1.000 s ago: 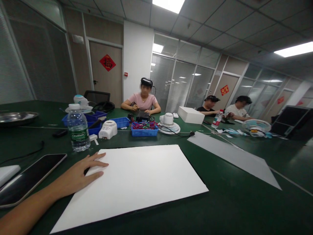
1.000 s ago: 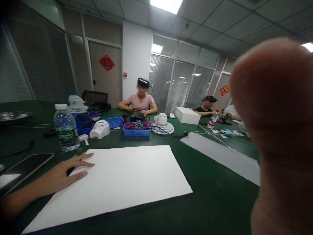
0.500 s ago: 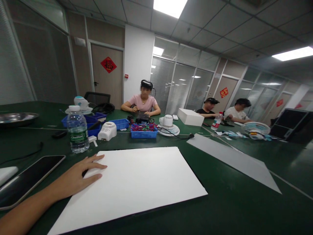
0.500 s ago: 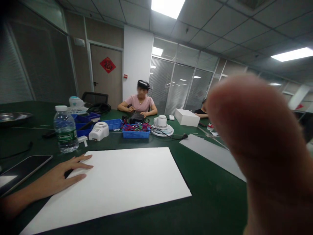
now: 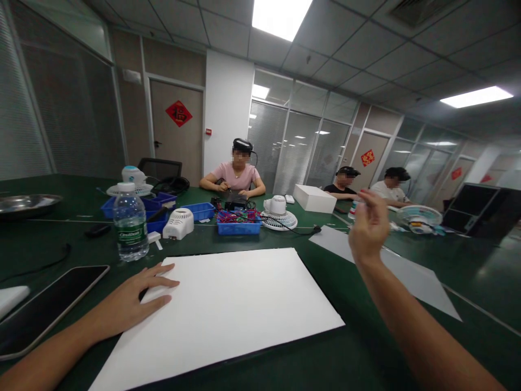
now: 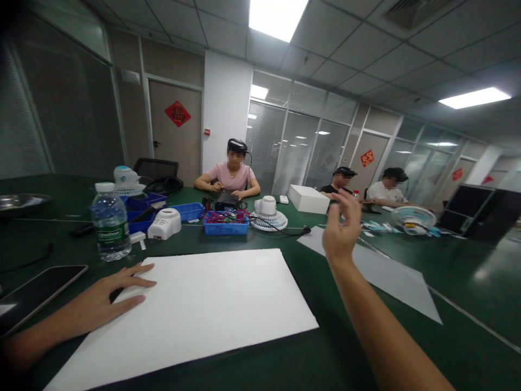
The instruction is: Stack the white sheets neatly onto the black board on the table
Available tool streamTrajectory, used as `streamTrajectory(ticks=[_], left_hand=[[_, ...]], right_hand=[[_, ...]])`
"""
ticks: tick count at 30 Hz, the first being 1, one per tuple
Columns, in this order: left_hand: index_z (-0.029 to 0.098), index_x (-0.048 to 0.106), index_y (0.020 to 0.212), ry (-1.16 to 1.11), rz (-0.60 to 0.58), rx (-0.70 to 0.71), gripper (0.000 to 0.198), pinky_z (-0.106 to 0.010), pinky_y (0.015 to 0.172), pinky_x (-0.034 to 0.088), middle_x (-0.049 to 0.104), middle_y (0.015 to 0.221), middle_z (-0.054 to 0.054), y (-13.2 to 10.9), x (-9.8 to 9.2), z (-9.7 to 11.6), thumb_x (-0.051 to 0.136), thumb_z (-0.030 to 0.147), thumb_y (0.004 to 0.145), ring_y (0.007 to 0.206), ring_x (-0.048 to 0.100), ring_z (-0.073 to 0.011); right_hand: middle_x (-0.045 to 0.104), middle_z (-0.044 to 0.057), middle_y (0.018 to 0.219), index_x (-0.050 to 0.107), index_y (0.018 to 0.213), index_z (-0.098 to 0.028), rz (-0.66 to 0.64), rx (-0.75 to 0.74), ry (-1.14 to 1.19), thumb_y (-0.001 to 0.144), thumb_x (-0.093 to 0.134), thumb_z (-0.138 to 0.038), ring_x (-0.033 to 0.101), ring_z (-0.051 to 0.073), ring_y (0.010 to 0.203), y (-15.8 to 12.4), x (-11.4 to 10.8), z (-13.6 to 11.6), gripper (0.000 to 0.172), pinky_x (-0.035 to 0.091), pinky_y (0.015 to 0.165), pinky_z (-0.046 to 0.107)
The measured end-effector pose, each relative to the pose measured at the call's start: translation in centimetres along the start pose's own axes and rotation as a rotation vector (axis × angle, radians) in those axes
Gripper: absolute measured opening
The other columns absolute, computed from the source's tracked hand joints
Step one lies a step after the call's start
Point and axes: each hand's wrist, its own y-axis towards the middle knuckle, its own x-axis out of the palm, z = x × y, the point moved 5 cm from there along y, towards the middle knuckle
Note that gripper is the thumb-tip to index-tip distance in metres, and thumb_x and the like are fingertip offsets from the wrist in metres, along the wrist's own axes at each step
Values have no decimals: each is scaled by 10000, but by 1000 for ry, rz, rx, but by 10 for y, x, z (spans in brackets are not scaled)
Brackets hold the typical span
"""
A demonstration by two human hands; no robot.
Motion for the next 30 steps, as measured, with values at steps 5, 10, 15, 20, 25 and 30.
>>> streamTrajectory(ticks=[5, 10, 15, 20, 25, 30], left_hand=[[304, 716, 1184, -9, 14, 3, 498, -514, 1186, 273, 461, 1547, -22, 1, 0, -4, 558, 627, 839, 1455, 347, -317], [311, 705, 1206, 27, -13, -24, 537, -541, 1179, 271, 424, 1568, -9, 5, 3, -1, 541, 661, 832, 1458, 335, -330], [332, 714, 1192, 52, 1, -1, 533, -507, 1172, 306, 444, 1554, 2, 6, 4, 1, 539, 676, 824, 1447, 358, -319], [338, 721, 1183, 61, 32, 28, 516, -484, 1177, 307, 497, 1518, -7, 3, 2, 2, 546, 666, 826, 1430, 391, -307], [331, 544, 1402, 65, 123, 55, 620, -484, 1166, 323, 436, 1559, -29, -1, -2, -3, 557, 612, 850, 1418, 411, -308], [325, 474, 1454, 92, 105, 40, 655, -484, 1163, 320, 411, 1570, -33, -2, 0, -7, 535, 612, 869, 1427, 394, -295]], right_hand=[[494, 242, 1413, 380, 1481, -82, -466, 288, -382, 869, 490, -598, 480, 405, 1295, -69, 6, 63, 809, 367, 1062, 609], [567, 265, 1290, 451, 1437, -96, -778, 394, -651, 852, 492, -681, 562, 443, 1161, -97, 0, 108, 828, 422, 940, 649], [604, 149, 1201, 573, 1284, -166, -942, 262, -752, 957, 516, -517, 595, 278, 1103, -96, 12, 85, 483, 481, 936, 479], [653, 66, 1030, 632, 1065, -134, -940, 128, -770, 969, 565, -397, 636, 174, 901, -87, 16, 29, 288, 537, 826, 380], [691, 121, 900, 662, 884, -148, -839, -134, -630, 993, 387, -273, 663, 194, 765, -86, 24, -79, 322, 472, 707, 303], [694, 20, 780, 645, 823, -223, -916, -466, -313, 910, 506, -296, 651, 158, 682, -145, 44, -193, 180, 435, 614, 251]])
